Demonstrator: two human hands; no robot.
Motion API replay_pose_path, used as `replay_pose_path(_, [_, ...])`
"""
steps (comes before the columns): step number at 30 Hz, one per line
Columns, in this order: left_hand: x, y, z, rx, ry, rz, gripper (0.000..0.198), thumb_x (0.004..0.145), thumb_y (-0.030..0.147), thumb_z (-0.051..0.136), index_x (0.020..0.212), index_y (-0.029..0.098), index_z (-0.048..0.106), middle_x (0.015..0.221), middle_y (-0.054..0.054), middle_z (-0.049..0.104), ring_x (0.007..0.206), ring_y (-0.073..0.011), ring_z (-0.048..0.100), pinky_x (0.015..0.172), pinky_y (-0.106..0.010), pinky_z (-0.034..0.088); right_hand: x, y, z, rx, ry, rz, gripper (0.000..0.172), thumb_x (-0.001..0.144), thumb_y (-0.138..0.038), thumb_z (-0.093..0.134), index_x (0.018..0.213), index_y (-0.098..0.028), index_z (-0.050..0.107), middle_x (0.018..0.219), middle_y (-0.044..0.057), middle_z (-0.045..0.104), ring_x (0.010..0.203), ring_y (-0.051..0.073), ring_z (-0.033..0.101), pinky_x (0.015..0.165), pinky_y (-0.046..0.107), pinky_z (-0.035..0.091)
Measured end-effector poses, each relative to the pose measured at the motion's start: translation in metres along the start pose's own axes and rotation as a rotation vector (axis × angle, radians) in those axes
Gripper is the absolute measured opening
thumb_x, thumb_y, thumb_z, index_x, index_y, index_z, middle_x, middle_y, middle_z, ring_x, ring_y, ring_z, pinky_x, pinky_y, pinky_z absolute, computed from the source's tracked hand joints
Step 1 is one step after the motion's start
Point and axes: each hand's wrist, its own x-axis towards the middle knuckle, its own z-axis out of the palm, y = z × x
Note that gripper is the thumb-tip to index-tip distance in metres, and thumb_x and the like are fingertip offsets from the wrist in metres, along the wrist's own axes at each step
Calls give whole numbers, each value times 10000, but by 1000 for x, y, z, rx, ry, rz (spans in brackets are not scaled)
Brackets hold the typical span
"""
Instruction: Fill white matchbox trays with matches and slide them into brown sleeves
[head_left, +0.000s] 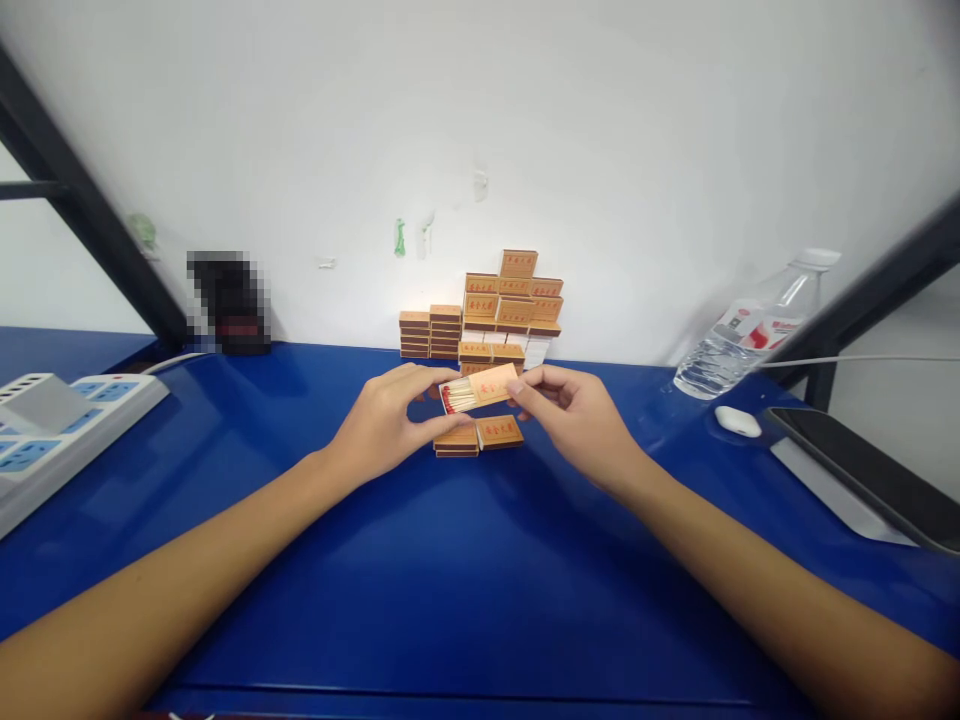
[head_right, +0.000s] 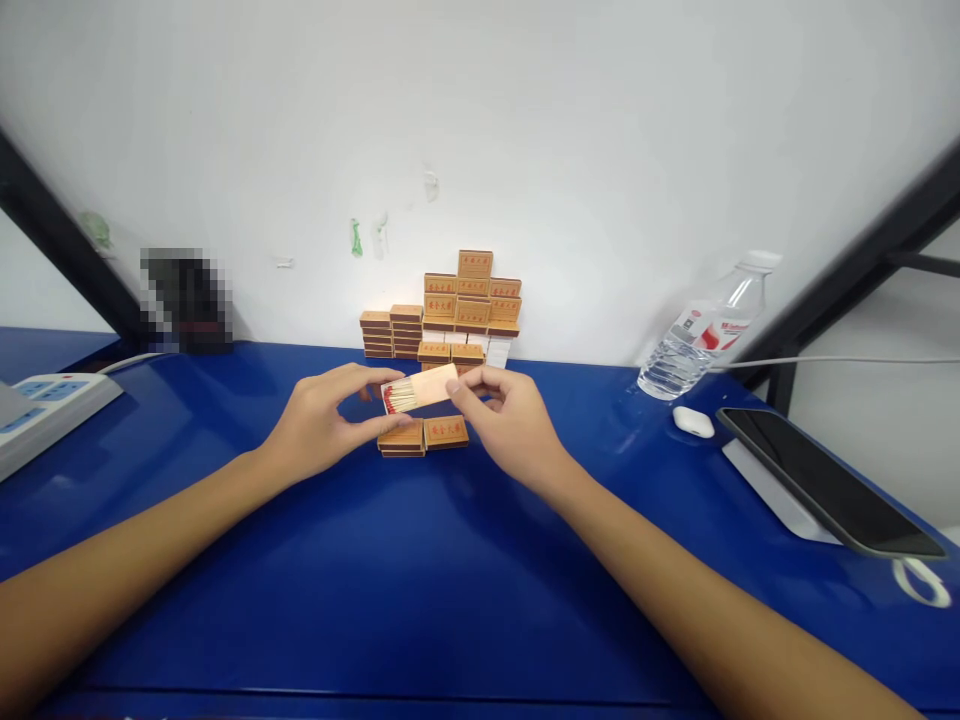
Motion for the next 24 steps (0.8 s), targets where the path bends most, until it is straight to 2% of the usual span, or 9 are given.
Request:
replay_pose_path(3, [-1, -8, 0, 44, 11, -43, 385, 883, 385, 823, 1202, 207, 702, 985, -28, 773, 792, -162, 687, 731, -297, 576, 10, 7, -12, -17, 108, 83, 309, 872, -483, 716, 799, -183, 701, 772, 40, 702, 725, 174, 645, 668, 299, 526])
replay_pose_path(6, [0, -16, -3, 86, 11, -112, 423, 880, 397, 814, 1242, 220, 682, 991, -24, 776, 816, -178, 697, 764, -323, 578, 22, 17, -30, -146, 176, 176, 208, 889, -380, 649, 811, -188, 667, 740, 38, 708, 687, 167, 649, 617, 271, 498])
replay_pose_path(9, [2, -25, -8, 90, -48, -207, 468, 872, 402, 810, 1273, 227, 645, 1028, -22, 786, 909, -206, 726, 820, -349, 585, 32, 31, -49, -475, 41, 262, 104, 883, -289, 607, 879, -195, 649, 767, 39, 737, 666, 167, 657, 600, 263, 472])
replay_pose_path(12, [4, -29, -11, 81, -99, -236, 393, 880, 415, 794, 1191, 221, 654, 1098, -36, 782, 931, -210, 728, 815, -351, 584, 34, 39, -59, -668, -22, 277, 119, 813, -284, 696, 876, -187, 668, 857, 70, 752, 736, 200, 663, 643, 286, 450])
replay_pose_path(14, [3, -26, -12, 73, -124, -203, 335, 895, 427, 777, 1142, 228, 669, 1103, -34, 772, 914, -202, 716, 813, -350, 579, 32, 38, -60, -748, -4, 241, 167, 793, -302, 731, 898, -183, 681, 974, 101, 752, 851, 232, 666, 703, 300, 438])
replay_pose_path(17, [2, -20, -10, 58, -168, -148, 314, 914, 448, 753, 1146, 246, 690, 1084, -31, 758, 902, -199, 696, 815, -354, 569, 27, 28, -54, -901, -27, 178, 191, 858, -353, 683, 961, -193, 688, 1070, 106, 749, 925, 241, 673, 736, 302, 430])
replay_pose_path(21, [2, -22, -10, 57, -164, -159, 332, 907, 467, 754, 1140, 235, 715, 1064, -44, 762, 878, -206, 695, 801, -361, 563, 23, 18, -48, -1030, -84, 250, 198, 949, -375, 584, 987, -206, 680, 1053, 92, 765, 940, 246, 706, 724, 305, 442])
replay_pose_path(24, [2, -31, -11, 69, -172, -227, 353, 895, 506, 759, 1126, 239, 736, 1072, -48, 774, 870, -220, 703, 803, -375, 565, 22, 19, -50, -1099, -73, 312, 268, 968, -403, 574, 1058, -166, 662, 1122, 164, 749, 1009, 318, 717, 752, 346, 465])
